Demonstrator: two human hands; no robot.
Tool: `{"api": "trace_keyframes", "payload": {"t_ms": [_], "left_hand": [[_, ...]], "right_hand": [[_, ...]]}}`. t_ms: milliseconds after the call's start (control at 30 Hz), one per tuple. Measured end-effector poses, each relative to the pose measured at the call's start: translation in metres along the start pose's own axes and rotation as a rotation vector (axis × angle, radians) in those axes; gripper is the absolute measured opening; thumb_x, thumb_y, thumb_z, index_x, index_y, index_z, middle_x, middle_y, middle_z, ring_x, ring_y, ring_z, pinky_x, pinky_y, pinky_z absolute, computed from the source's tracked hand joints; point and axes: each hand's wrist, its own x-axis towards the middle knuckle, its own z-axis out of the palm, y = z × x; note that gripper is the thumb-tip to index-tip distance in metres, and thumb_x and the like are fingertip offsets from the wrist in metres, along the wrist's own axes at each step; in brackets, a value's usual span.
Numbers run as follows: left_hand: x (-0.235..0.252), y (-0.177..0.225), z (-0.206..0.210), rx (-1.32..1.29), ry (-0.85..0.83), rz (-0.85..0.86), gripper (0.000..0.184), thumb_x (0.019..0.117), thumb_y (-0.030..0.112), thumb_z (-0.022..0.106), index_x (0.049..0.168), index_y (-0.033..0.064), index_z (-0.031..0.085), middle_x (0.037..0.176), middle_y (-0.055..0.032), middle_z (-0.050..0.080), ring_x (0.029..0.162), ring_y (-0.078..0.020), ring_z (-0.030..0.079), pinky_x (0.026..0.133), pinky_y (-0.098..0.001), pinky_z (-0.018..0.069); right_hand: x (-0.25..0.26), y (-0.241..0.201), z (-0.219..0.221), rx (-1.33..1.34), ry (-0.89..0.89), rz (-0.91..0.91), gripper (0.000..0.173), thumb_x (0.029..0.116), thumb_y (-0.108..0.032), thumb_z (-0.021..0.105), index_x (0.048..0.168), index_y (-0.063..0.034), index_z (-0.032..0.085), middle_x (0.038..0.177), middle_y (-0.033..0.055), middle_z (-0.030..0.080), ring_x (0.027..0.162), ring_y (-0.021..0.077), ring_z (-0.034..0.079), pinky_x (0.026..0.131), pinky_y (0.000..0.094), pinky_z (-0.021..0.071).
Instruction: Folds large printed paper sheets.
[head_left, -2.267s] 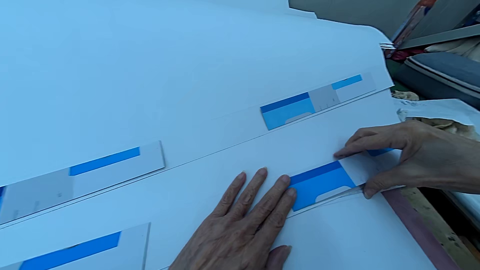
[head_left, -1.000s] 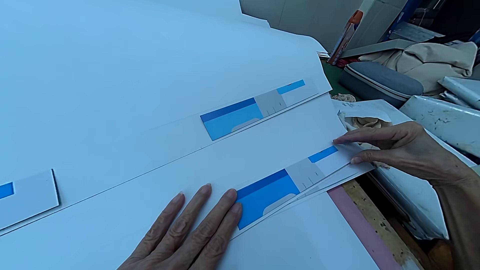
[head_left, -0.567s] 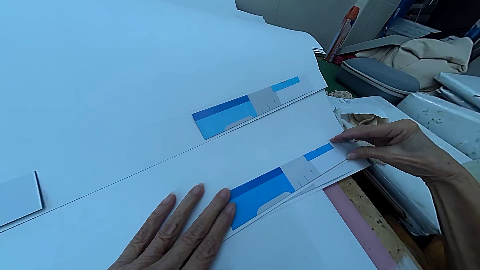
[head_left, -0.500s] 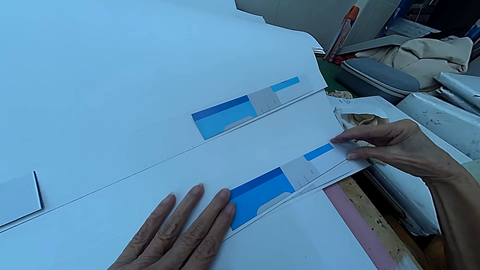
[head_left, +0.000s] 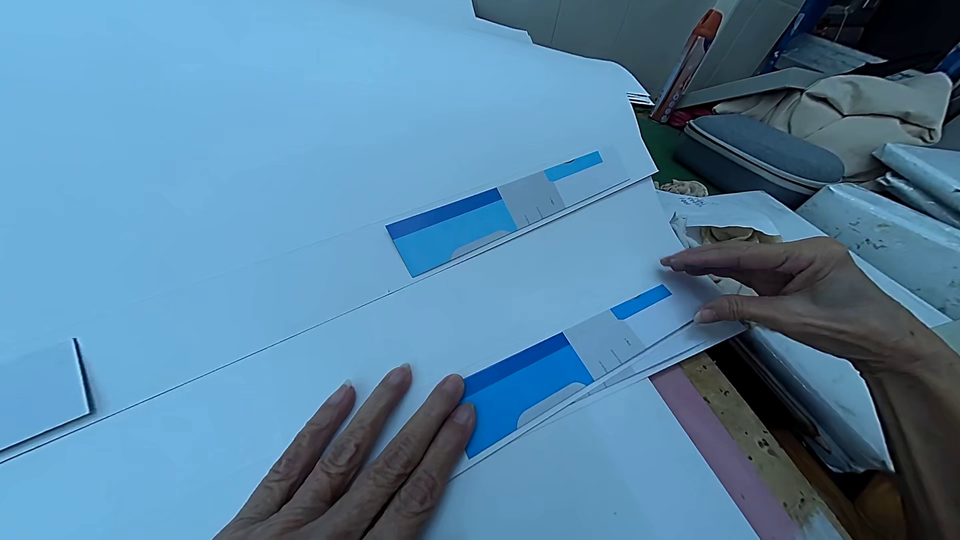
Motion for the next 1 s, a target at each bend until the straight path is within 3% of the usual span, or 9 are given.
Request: {"api": "trace_keyframes", "payload": {"t_ms": [100, 167, 233, 300, 400, 567, 733, 867, 1000], "left_hand": [[0.000, 0.000, -0.001, 0.006, -0.005, 0.000, 0.058, 0.1085, 0.034, 0.030, 0.156, 0.0014, 0.039, 0.161, -0.0224, 0.037, 0.148, -0.0532, 0.029, 0.119, -0.0660, 0.0192], [0.001, 0.001, -0.003, 0.004, -0.028, 0.002, 0.058, 0.1081, 0.033, 0.029, 0.156, 0.0012, 0.039, 0.161, -0.0237, 0.036, 0.148, -0.0542, 0.028, 0.119, -0.0665, 0.0185], [0.001, 0.000, -0.006, 0.004, -0.037, -0.002, 0.058, 0.1083, 0.034, 0.030, 0.156, 0.0018, 0.039, 0.161, -0.0233, 0.036, 0.148, -0.0541, 0.028, 0.119, -0.0663, 0.0184], [0.001, -0.001, -0.006, 0.006, -0.029, -0.004, 0.058, 0.1085, 0.034, 0.031, 0.157, 0.0029, 0.039, 0.161, -0.0223, 0.036, 0.148, -0.0525, 0.029, 0.120, -0.0654, 0.0190], [0.001, 0.000, -0.006, 0.024, -0.015, 0.000, 0.057, 0.1086, 0.034, 0.033, 0.156, 0.0025, 0.040, 0.162, -0.0212, 0.036, 0.149, -0.0511, 0.029, 0.120, -0.0650, 0.0206], [0.002, 0.002, -0.006, 0.049, -0.005, 0.008, 0.056, 0.1086, 0.033, 0.033, 0.155, 0.0037, 0.041, 0.162, -0.0188, 0.036, 0.149, -0.0490, 0.031, 0.120, -0.0642, 0.0238], [0.003, 0.002, -0.007, 0.061, 0.003, 0.020, 0.054, 0.1086, 0.030, 0.034, 0.155, 0.0019, 0.042, 0.162, -0.0190, 0.037, 0.148, -0.0480, 0.033, 0.119, -0.0645, 0.0248], [0.002, 0.001, -0.005, 0.068, 0.032, 0.019, 0.052, 0.1094, 0.029, 0.033, 0.153, 0.0030, 0.045, 0.159, -0.0163, 0.042, 0.148, -0.0445, 0.036, 0.119, -0.0625, 0.0268], [0.005, 0.004, -0.002, 0.100, 0.074, 0.023, 0.052, 0.1098, 0.029, 0.031, 0.151, 0.0026, 0.048, 0.158, -0.0142, 0.045, 0.147, -0.0413, 0.039, 0.119, -0.0588, 0.0302]], "right_hand": [[0.006, -0.049, 0.043, -0.335, -0.098, -0.185, 0.059, 0.0894, -0.043, 0.066, 0.134, -0.0043, 0.066, 0.143, 0.0115, 0.061, 0.131, 0.0213, 0.059, 0.107, 0.0391, 0.0493], [0.002, -0.088, 0.085, -0.435, -0.234, -0.242, 0.073, 0.0965, -0.060, 0.050, 0.148, -0.0092, 0.054, 0.157, 0.0155, 0.046, 0.146, 0.0345, 0.042, 0.118, 0.0606, 0.0323], [-0.006, -0.109, 0.119, -0.420, -0.318, -0.284, 0.078, 0.0985, -0.068, 0.037, 0.155, -0.0142, 0.046, 0.163, 0.0150, 0.037, 0.153, 0.0389, 0.029, 0.118, 0.0712, 0.0194], [-0.018, -0.106, 0.131, -0.372, -0.278, -0.289, 0.081, 0.0984, -0.070, 0.034, 0.156, -0.0144, 0.044, 0.164, 0.0085, 0.038, 0.155, 0.0322, 0.026, 0.121, 0.0691, 0.0141], [-0.035, -0.082, 0.108, -0.455, -0.195, -0.190, 0.082, 0.0983, -0.071, 0.031, 0.159, -0.0173, 0.040, 0.165, -0.0023, 0.036, 0.156, 0.0208, 0.025, 0.123, 0.0652, 0.0160], [-0.049, -0.030, 0.064, -0.646, -0.074, -0.037, 0.081, 0.1016, -0.068, 0.023, 0.155, -0.0121, 0.045, 0.160, 0.0042, 0.044, 0.150, 0.0266, 0.037, 0.120, 0.0705, 0.0156], [-0.028, -0.091, 0.105, -0.614, -0.026, -0.150, 0.089, 0.0996, -0.070, 0.027, 0.149, 0.0011, 0.050, 0.155, 0.0168, 0.049, 0.147, 0.0338, 0.043, 0.117, 0.0755, 0.0170], [-0.030, -0.122, 0.154, -0.391, -0.115, -0.267, 0.088, 0.0996, -0.070, 0.028, 0.147, -0.0005, 0.052, 0.154, 0.0120, 0.051, 0.147, 0.0280, 0.043, 0.120, 0.0676, 0.0195], [-0.042, -0.090, 0.125, -0.476, -0.055, -0.188, 0.084, 0.1008, -0.070, 0.025, 0.149, -0.0069, 0.053, 0.157, 0.0054, 0.049, 0.148, 0.0206, 0.042, 0.121, 0.0658, 0.0197]]}}
